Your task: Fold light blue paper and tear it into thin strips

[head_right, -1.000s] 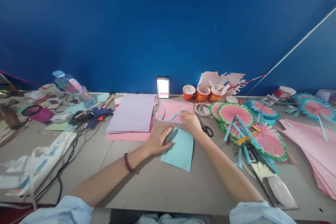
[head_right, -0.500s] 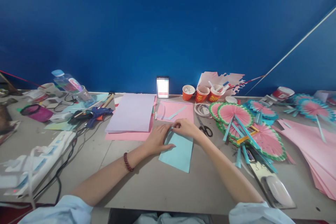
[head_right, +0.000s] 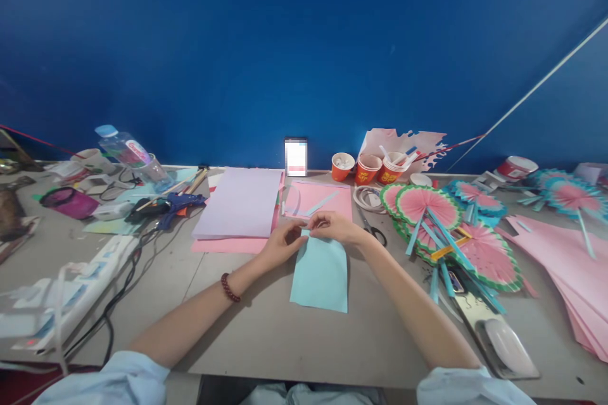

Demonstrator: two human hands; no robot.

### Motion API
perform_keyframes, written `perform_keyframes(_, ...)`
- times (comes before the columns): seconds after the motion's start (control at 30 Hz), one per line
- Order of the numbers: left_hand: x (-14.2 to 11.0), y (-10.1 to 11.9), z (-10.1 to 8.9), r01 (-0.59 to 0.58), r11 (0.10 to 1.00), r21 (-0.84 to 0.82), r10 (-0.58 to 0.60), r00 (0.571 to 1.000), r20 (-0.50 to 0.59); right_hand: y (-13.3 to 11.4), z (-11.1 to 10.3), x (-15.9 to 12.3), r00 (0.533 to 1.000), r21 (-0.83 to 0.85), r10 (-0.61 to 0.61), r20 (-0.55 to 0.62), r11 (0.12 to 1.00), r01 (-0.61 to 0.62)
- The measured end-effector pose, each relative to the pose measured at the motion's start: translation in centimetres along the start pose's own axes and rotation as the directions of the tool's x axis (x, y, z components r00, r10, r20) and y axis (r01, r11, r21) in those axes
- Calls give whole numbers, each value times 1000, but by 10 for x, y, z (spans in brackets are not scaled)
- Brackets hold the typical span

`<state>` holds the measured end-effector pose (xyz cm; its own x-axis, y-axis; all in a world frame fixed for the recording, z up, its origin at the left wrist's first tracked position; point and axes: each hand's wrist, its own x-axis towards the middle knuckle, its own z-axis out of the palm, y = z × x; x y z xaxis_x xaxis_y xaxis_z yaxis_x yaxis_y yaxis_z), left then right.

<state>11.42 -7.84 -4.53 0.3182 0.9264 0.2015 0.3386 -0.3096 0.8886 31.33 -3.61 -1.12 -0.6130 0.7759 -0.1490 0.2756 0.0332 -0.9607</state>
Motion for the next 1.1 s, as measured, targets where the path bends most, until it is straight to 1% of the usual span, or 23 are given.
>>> perform_keyframes(0.07,0,1,0,45,992,-117,-42,999,30,-2,-2,-1,1000,37,3,-18,999,-2)
perform_keyframes(0.13,1,0,2,100,963,-250,-86,994,65,-3,-3,-1,999,75,-7,-43,997,10)
perform_keyframes(0.2,0,0,3,164,898,-408,-120,984,132,-5,-3,-1,997,105,-26,-71,994,33)
perform_keyframes(0.27,1,2,3,240,805,-543,-144,966,214,-6,-3,-1,995,120,-43,-95,991,54)
perform_keyframes(0.33,1,5,2,291,737,-610,-168,953,252,-8,-3,-1,992,126,-48,-118,990,63)
perform_keyframes(0.37,2,6,1,302,720,-625,-180,951,252,-8,-3,-1,991,125,-50,-127,990,67)
perform_keyframes(0.5,6,11,-4,283,690,-666,-189,959,212,-7,-1,-1,988,115,-32,-150,992,49)
perform_keyframes(0.6,9,12,-7,270,695,-667,-184,963,199,-7,0,-1,988,138,15,-156,990,7)
perform_keyframes(0.67,10,13,-10,274,718,-640,-193,962,195,-8,-1,-2,988,156,31,-151,988,-7)
perform_keyframes(0.73,11,17,-14,302,743,-597,-222,953,205,-11,-2,-4,987,163,50,-151,986,-25)
perform_keyframes(0.8,12,22,-19,351,762,-544,-264,936,234,-15,-2,-6,982,169,90,-167,984,-61)
perform_keyframes(0.87,13,27,-24,361,794,-490,-265,930,256,-18,-2,-8,975,181,125,-186,979,-91)
perform_keyframes(0.93,14,32,-28,310,850,-426,-215,942,257,-21,-1,-8,971,170,146,-191,979,-114)
perform_keyframes(1.0,15,36,-32,231,909,-348,-151,959,241,-21,0,-8,971,113,144,-190,986,-124)
perform_keyframes(1.1,14,41,-36,126,967,-223,-79,974,210,-20,2,-7,978,35,99,-185,995,-94)
